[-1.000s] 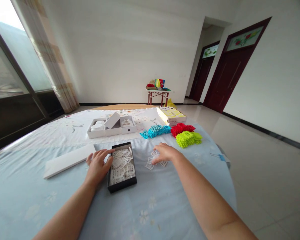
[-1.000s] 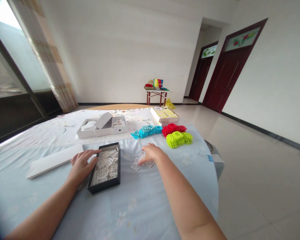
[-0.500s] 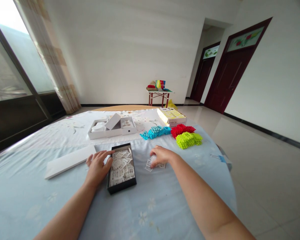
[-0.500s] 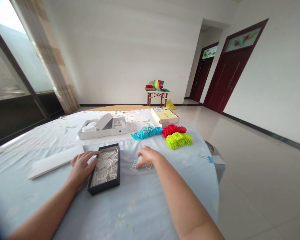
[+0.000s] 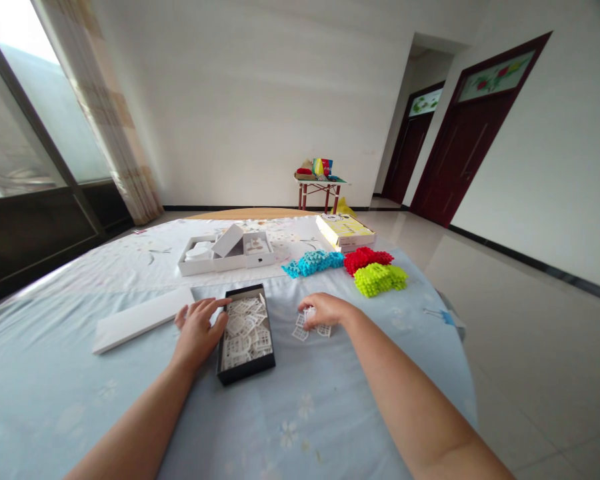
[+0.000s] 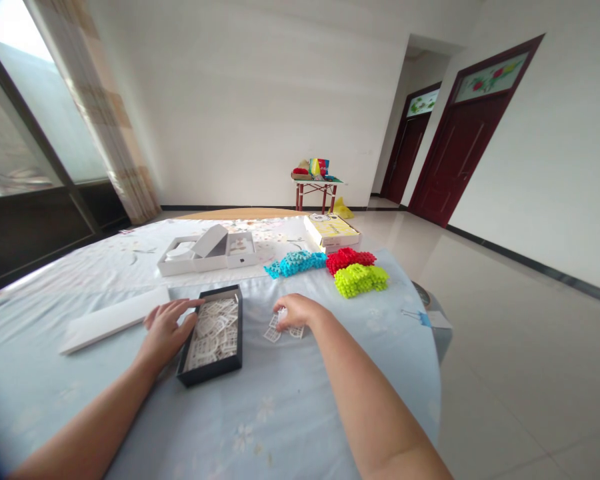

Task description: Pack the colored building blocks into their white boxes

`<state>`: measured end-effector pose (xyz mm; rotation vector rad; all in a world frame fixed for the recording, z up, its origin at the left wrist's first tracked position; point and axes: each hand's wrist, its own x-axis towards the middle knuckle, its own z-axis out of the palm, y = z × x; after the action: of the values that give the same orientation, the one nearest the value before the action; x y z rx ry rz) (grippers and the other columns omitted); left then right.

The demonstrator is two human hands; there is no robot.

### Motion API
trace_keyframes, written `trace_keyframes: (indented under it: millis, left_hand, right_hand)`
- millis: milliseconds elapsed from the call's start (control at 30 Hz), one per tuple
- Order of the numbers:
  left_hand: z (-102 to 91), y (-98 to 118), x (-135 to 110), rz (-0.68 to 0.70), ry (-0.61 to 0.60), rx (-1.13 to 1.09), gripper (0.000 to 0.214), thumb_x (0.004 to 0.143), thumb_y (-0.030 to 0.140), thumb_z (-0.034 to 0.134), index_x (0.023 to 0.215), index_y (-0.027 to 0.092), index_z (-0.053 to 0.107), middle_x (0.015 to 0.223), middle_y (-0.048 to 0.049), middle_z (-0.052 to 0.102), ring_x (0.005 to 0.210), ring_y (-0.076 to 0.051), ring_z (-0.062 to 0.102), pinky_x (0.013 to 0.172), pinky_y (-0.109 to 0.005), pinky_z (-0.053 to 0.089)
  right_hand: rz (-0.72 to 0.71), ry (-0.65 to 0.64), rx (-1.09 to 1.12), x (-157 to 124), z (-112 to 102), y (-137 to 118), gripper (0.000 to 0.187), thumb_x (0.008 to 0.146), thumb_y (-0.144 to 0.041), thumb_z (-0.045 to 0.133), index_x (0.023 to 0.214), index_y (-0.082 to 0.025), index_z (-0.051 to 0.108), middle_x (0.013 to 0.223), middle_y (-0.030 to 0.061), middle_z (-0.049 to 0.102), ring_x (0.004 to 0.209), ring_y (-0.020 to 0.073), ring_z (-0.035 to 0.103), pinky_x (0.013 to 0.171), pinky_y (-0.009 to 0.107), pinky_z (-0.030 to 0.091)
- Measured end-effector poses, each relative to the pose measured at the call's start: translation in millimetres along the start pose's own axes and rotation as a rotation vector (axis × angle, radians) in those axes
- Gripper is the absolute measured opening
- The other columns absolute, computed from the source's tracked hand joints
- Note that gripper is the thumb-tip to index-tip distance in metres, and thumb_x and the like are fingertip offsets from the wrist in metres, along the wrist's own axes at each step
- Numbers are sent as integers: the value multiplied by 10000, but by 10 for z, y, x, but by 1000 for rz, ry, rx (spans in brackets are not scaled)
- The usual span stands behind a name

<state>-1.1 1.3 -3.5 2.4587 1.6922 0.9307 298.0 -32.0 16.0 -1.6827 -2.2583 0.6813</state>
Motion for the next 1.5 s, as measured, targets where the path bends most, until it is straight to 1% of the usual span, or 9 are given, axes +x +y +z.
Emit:
trace_keyframes:
  millis: [200, 333, 533, 667, 900, 1033, 1267, 1400, 1500]
  left_hand:
    - [-23, 32, 0, -6, 2, -10, 353, 796, 344, 376, 1015, 269, 642, 1050, -49, 641, 1104, -238, 476, 999, -462, 213]
    - [-35, 51, -5, -10, 4, -11, 352, 799, 334, 374, 1017, 272, 643, 1047, -47, 643, 1113, -239, 470, 1005, -472, 203]
    - [-42, 62, -10, -9, -5, -22, 349, 795, 322, 385, 1023, 259, 642, 1050, -52, 640, 1120, -243, 468, 1014, -487, 189]
    - [-29, 72, -7, -12, 5, -39, 333, 791, 308, 394, 1013, 281, 641, 1044, -36, 641, 1120, -236, 471, 1026, -492, 162]
    - [-14, 79, -3, -6, 9, -41, 330, 792, 295, 393, 1012, 261, 637, 1034, -41, 642, 1117, -229, 472, 1023, -493, 157]
    - [-14, 81, -4, -1, 16, -34, 320, 789, 297, 399, 994, 259, 642, 1031, -42, 643, 1109, -232, 477, 1019, -495, 159]
    - [10, 57, -6, 7, 29, -30, 314, 790, 307, 406, 993, 263, 641, 1023, -41, 646, 1110, -227, 480, 1022, -490, 148]
    - [1, 64, -4, 2, 24, -29, 316, 785, 306, 407, 987, 260, 645, 1027, -45, 647, 1112, -230, 478, 1018, -487, 156]
    - [-15, 71, -7, 3, 19, -30, 323, 789, 309, 401, 992, 258, 646, 1030, -48, 646, 1116, -227, 475, 1018, -483, 159]
  right_hand:
    - [-5, 47, 57, 1, 14, 5, 386, 561, -222, 746, 935, -197, 650, 953, 28, 643, 876, 178, 590, 741, 245, 439]
    - [-31, 118, 150, -1, 1, -7, 215, 608, -252, 713, 795, -184, 634, 767, -14, 616, 736, 138, 561, 637, 217, 403]
    - [-49, 428, 261, -15, -70, -127, 155, 703, -317, 632, 739, -174, 586, 708, -15, 584, 687, 129, 518, 626, 230, 365]
    - [-101, 519, 338, 3, -115, -355, 212, 719, -377, 618, 776, -177, 574, 736, -15, 581, 648, 117, 493, 618, 229, 367]
    - [-207, 471, 323, 202, -70, -882, 200, 727, -371, 623, 783, -181, 591, 738, -23, 597, 639, 102, 503, 618, 216, 380]
    - [-220, 446, 304, 317, -9, -1047, 196, 758, -366, 603, 831, -184, 622, 756, -10, 632, 674, 115, 552, 646, 227, 413]
    - [-299, 353, 489, 352, 52, -991, 379, 828, -445, 512, 1099, -191, 589, 1075, 71, 638, 981, 179, 594, 847, 304, 461]
    - [-316, 307, 631, 312, 61, -884, 406, 876, -459, 414, 1175, -214, 538, 1138, 65, 608, 982, 170, 597, 829, 314, 487]
    - [-290, 349, 598, 241, 17, -754, 362, 883, -405, 415, 1155, -205, 545, 1136, 66, 610, 969, 162, 600, 814, 303, 489]
